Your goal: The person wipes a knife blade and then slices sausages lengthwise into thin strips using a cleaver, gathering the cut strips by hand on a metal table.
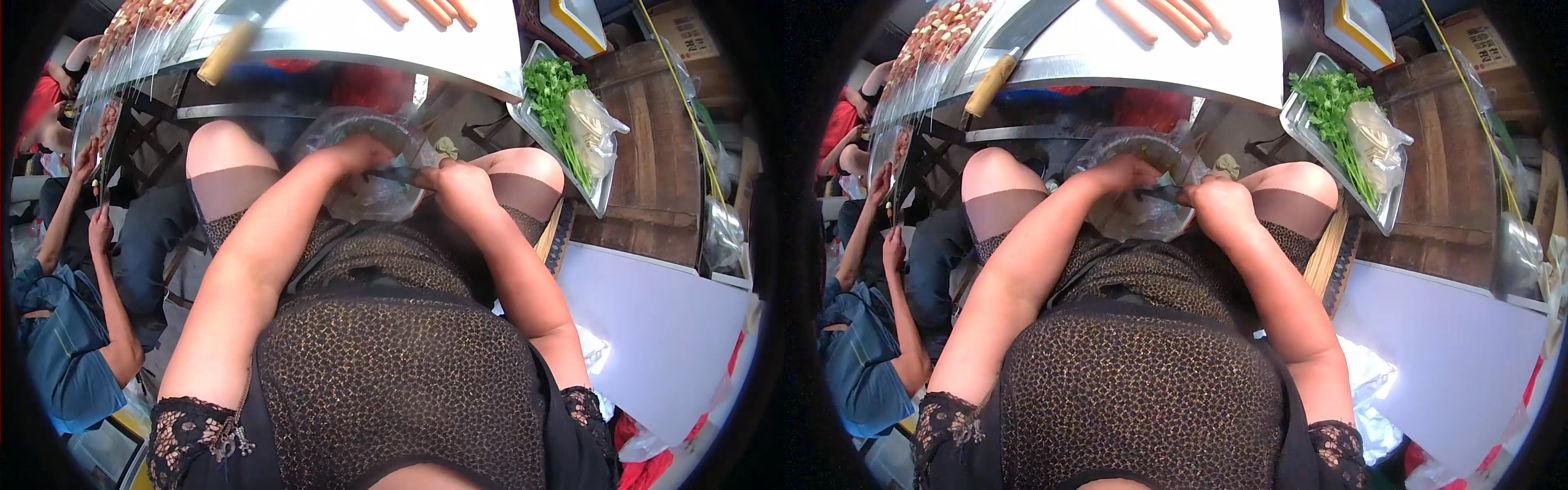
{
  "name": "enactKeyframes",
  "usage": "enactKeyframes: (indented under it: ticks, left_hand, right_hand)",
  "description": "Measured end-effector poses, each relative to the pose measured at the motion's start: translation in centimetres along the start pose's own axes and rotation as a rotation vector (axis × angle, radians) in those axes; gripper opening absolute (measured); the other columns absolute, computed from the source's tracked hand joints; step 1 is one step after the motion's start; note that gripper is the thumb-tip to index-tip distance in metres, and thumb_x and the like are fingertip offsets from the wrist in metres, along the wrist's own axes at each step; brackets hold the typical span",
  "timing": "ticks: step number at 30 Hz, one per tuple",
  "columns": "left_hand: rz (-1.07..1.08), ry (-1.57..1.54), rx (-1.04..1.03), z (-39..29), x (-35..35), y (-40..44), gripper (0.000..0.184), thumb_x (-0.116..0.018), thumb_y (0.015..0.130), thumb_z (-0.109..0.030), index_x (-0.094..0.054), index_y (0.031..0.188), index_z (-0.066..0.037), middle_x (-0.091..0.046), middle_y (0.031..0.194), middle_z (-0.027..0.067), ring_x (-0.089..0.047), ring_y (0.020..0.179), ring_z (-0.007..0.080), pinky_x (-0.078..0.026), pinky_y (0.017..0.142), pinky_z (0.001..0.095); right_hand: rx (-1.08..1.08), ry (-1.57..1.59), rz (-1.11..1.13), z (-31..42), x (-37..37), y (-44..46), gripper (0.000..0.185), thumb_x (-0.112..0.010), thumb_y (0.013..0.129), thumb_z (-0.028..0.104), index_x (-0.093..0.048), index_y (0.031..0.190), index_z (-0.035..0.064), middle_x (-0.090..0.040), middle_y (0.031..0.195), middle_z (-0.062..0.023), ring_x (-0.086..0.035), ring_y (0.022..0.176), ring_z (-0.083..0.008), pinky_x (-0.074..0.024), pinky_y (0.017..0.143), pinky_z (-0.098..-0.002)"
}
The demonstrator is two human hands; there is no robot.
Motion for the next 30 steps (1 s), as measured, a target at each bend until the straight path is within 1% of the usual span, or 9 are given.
enactKeyframes:
  ticks: [2,6,9,12,18,20,27,29,30]
  left_hand:
    - [0.003,0.097,-0.016,0.6,0.1,0.3,0.035,-0.07,0.089,-0.021,-0.067,0.123,-0.012,-0.071,0.115,0.0091,-0.064,0.107,0.0183,-0.048,0.093,0.0334]
    - [0.013,0.072,-0.102,0.4,0.3,0.4,0.039,-0.074,0.085,-0.019,-0.068,0.123,-0.013,-0.071,0.113,0.0076,-0.064,0.105,0.0172,-0.048,0.094,0.0328]
    - [0.03,0.082,-0.028,0.7,0.5,0.8,0.041,-0.076,0.083,-0.018,-0.068,0.123,-0.015,-0.072,0.109,0.006,-0.064,0.102,0.0152,-0.047,0.094,0.0315]
    - [0.122,-0.072,0.029,1.4,0.0,1.2,0.041,-0.076,0.083,-0.017,-0.068,0.123,-0.016,-0.072,0.106,0.0042,-0.063,0.1,0.0133,-0.047,0.092,0.0308]
    - [0.073,0.034,0.03,2.2,0.0,1.5,0.025,-0.072,0.085,-0.013,-0.07,0.11,-0.01,-0.072,0.1,0.001,-0.061,0.097,0.0109,-0.046,0.089,0.0308]
    - [0.075,0.041,-0.062,2.1,0.3,1.7,0.022,-0.071,0.086,-0.011,-0.07,0.108,-0.009,-0.071,0.099,0.0011,-0.061,0.095,0.0105,-0.047,0.087,0.031]
    - [0.109,0.047,-0.033,1.7,0.3,1.5,0.022,-0.071,0.085,-0.01,-0.07,0.107,-0.009,-0.072,0.097,0.0027,-0.062,0.091,0.0114,-0.049,0.084,0.0325]
    - [0.085,0.138,-0.024,1.9,0.5,1.5,0.028,-0.075,0.08,-0.01,-0.072,0.108,-0.011,-0.073,0.1,0.0071,-0.067,0.095,0.0184,-0.05,0.086,0.0353]
    - [0.083,0.137,-0.026,1.9,0.5,1.5,0.028,-0.075,0.08,-0.01,-0.072,0.108,-0.011,-0.073,0.1,0.0071,-0.067,0.095,0.0184,-0.05,0.086,0.0353]
  right_hand:
    - [0.015,-0.054,-0.019,0.4,0.2,0.0,0.013,-0.061,0.081,0.015,-0.07,0.09,0.0132,-0.064,0.08,-0.0105,-0.067,0.077,-0.0292,-0.0548,0.063,-0.0404]
    - [0.04,-0.155,-0.059,1.5,0.7,-0.2,0.013,-0.061,0.078,0.013,-0.069,0.089,0.0129,-0.063,0.079,-0.009,-0.066,0.077,-0.0282,-0.0548,0.063,-0.0388]
    - [0.103,-0.202,-0.121,1.5,1.1,0.0,0.015,-0.062,0.077,0.013,-0.069,0.09,0.013,-0.061,0.078,-0.0084,-0.065,0.077,-0.0278,-0.0543,0.065,-0.0381]
    - [0.135,-0.16,-0.12,1.4,1.1,0.1,0.018,-0.062,0.076,0.014,-0.068,0.093,0.0137,-0.06,0.08,-0.0083,-0.064,0.079,-0.027,-0.0537,0.067,-0.0382]
    - [0.18,-0.233,-0.11,1.2,1.2,0.4,0.025,-0.062,0.077,0.015,-0.067,0.101,0.0154,-0.06,0.086,-0.006,-0.063,0.083,-0.0245,-0.0502,0.069,-0.0368]
    - [0.188,-0.267,-0.153,1.1,1.5,0.5,0.028,-0.061,0.078,0.016,-0.067,0.105,0.0158,-0.06,0.088,-0.0045,-0.062,0.084,-0.0226,-0.0481,0.07,-0.0349]
    - [0.189,-0.284,-0.126,1.0,2.9,-0.1,0.029,-0.06,0.078,0.017,-0.066,0.106,0.0169,-0.059,0.089,-0.003,-0.061,0.088,-0.0205,-0.0463,0.072,-0.0337]
    - [0.191,-0.3,-0.13,1.0,3.5,-0.5,0.027,-0.06,0.079,0.017,-0.066,0.105,0.0173,-0.058,0.087,-0.0021,-0.06,0.086,-0.0197,-0.045,0.071,-0.0335]
    - [0.192,-0.302,-0.13,0.9,3.5,-0.6,0.027,-0.06,0.079,0.017,-0.066,0.105,0.0173,-0.058,0.087,-0.0021,-0.06,0.086,-0.0197,-0.045,0.071,-0.0335]
Point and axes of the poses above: each hand's wrist, its own y-axis towards the middle knuckle, its own x-axis out of the back of the hand, z = x × y, the point moved 4 cm from there along y, towards the middle knuckle
